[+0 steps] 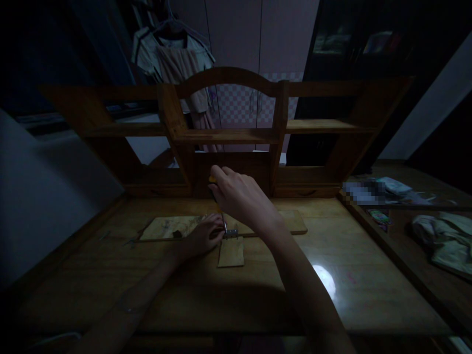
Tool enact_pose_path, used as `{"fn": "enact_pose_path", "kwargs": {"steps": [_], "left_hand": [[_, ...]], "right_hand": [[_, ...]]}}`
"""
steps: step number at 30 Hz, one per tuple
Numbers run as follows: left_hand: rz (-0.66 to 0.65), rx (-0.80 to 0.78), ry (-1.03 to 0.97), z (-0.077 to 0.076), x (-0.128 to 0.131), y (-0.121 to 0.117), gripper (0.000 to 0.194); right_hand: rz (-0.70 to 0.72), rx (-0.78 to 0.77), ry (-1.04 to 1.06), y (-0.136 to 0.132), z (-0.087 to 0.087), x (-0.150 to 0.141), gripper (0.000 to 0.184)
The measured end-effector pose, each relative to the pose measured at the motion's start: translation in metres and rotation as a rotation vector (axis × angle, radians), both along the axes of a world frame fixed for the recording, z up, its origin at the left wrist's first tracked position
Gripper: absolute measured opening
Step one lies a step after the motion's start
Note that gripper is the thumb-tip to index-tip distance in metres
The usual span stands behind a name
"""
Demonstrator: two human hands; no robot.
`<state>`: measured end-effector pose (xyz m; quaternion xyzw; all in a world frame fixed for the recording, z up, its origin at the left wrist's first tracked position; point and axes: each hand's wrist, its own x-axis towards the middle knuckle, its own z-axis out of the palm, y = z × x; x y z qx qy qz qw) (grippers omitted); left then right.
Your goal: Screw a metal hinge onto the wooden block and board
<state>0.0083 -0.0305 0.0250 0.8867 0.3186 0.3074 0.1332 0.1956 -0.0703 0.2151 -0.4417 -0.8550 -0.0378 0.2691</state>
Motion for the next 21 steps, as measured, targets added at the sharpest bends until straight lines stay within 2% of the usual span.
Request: {"fn": "enact_pose_path", "kwargs": {"steps": [21], "left_hand": [[0.011,-0.009,0.008,-0.0004,0.0004,-0.0001,0.017]], "right_hand": [[0.000,0.044,0.004,-0.0015,-0.0009,-0.0028,0.018]]}}
